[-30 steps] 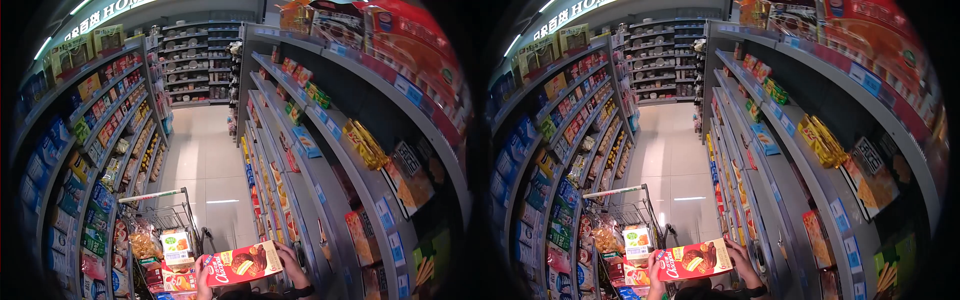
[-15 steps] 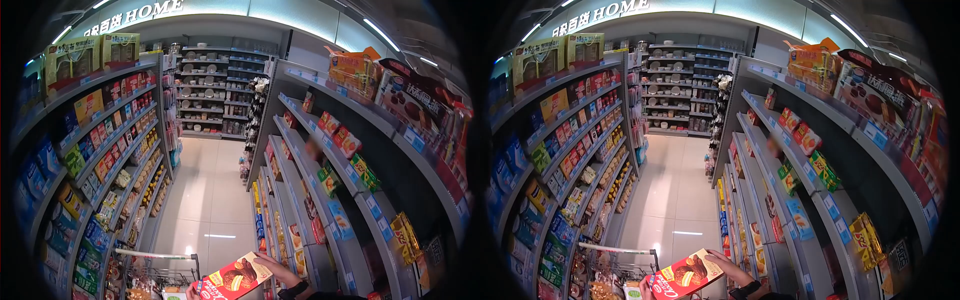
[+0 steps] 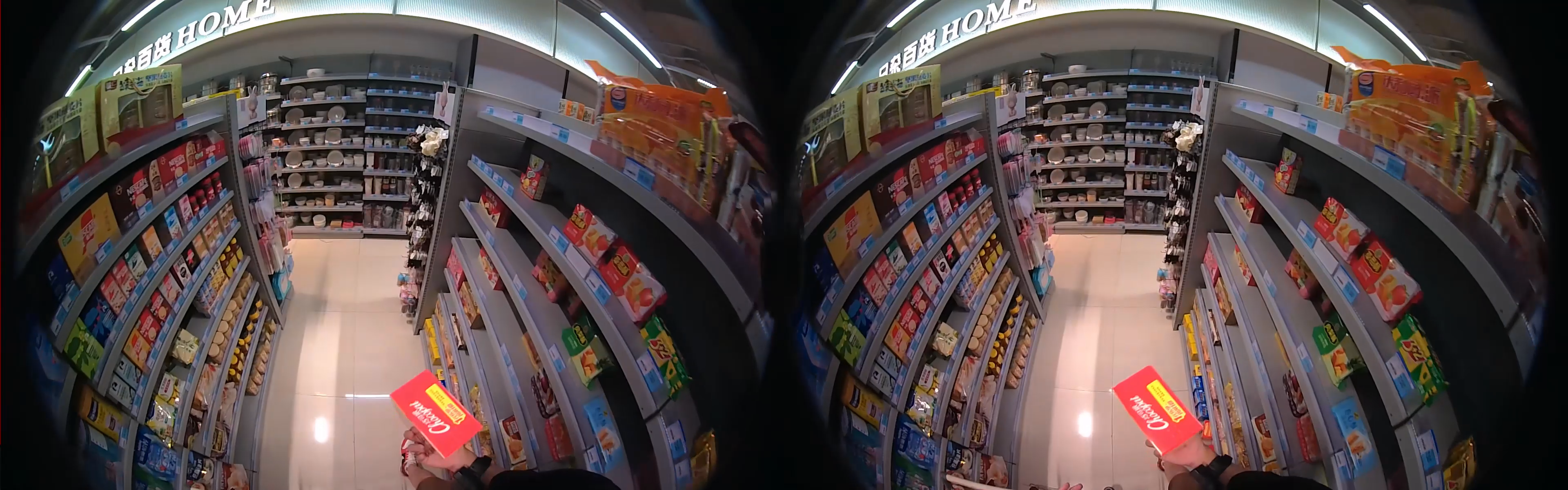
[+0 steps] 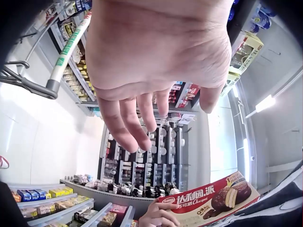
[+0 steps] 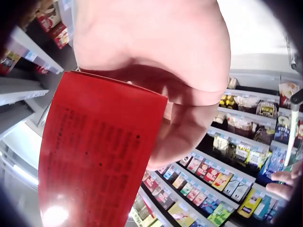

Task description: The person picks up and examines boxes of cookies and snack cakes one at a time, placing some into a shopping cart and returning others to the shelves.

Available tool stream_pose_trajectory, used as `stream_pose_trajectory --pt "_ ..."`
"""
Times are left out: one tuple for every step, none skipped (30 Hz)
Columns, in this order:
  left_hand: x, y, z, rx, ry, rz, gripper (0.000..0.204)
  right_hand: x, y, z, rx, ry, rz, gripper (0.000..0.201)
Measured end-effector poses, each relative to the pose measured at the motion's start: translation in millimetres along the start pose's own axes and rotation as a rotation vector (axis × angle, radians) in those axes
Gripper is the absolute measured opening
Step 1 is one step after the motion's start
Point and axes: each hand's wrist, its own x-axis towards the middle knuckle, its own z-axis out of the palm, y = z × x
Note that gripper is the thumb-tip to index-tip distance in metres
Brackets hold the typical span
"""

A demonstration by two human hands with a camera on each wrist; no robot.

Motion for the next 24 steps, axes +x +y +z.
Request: stream_pose_trajectory --pt "22 -7 11 0.041 0.016 0.009 0.063 16 -19 10 0.004 0.078 -0.036 0.058" --pt "42 -13 20 0.089 0.034 0.015 0.063 31 -40 19 0.014 0.157 -0.073 0.057" --pt "62 -14 29 0.145 0.052 0.017 0.062 39 -66 10 0.043 0.154 -0.082 0.057" --pt "91 -15 42 0.196 0.06 0.03 0.062 53 -106 -1 -0.005 0.321 -0.109 0.057" --pt "118 -13 54 0.252 0.069 0.035 0.062 74 -130 6 -0.044 0.494 -0.139 0.057" --pt "136 -9 62 0.318 0.079 0.022 0.062 88 -155 14 0.224 0.023 0.094 0.06" --pt "154 -7 71 0.376 0.087 0.008 0.062 91 -181 6 0.062 0.228 0.019 0.061" --pt "172 -7 81 0.429 0.095 -0.005 0.062 94 -209 -6 -0.102 0.438 -0.049 0.062" --pt "192 -6 92 0.432 0.083 -0.002 0.06 104 -231 -12 -0.228 0.453 -0.046 0.068" --pt "214 -9 99 0.432 0.073 0.0 0.058 116 -251 -12 -0.354 0.473 -0.039 0.077" --pt "240 -24 90 0.411 0.09 0.034 0.056 136 -260 10 -0.429 0.464 -0.043 0.075" --pt "258 -31 71 0.438 0.085 0.018 0.057 160 -266 38 -0.508 0.453 -0.046 0.074" --pt "272 -33 73 0.44 0.095 0.018 0.059 173 -273 49 -0.578 0.506 -0.067 0.072" --pt "290 -35 77 0.438 0.1 0.022 0.06 184 -280 54 -0.67 0.512 -0.061 0.07" --pt "309 -44 69 0.448 0.097 0.003 0.06 192 -290 53 -0.738 0.584 -0.055 0.07" --pt "327 -56 55 0.363 0.115 -0.022 0.06 198 -299 50 -0.803 0.657 -0.048 0.07" --pt "345 -60 54 0.278 0.132 -0.047 0.061 206 -308 48 -0.788 0.669 -0.059 0.07" --pt "363 -63 52 0.291 0.128 -0.064 0.061 214 -316 45 -0.895 0.685 -0.046 0.07" --pt "386 -62 63 0.275 0.142 -0.097 0.061 224 -326 43 -1.004 0.7 -0.032 0.07" --pt "410 -61 74 0.261 0.154 -0.13 0.06 236 -334 42 -0.992 0.712 -0.047 0.07" --pt "437 -61 83 0.301 0.062 -0.155 0.062 249 -343 42 -1.065 0.732 -0.043 0.069" --pt "449 -28 151 0.458 0.141 -0.235 0.073 261 -352 39 -1.137 0.759 -0.046 0.069" --pt "479 -27 165 0.375 0.106 -0.216 0.064 272 -362 30 -1.231 0.739 -0.082 0.069" --pt "505 -27 170 0.292 0.069 -0.201 0.059 286 -373 25 -1.216 0.766 -0.118 0.069"
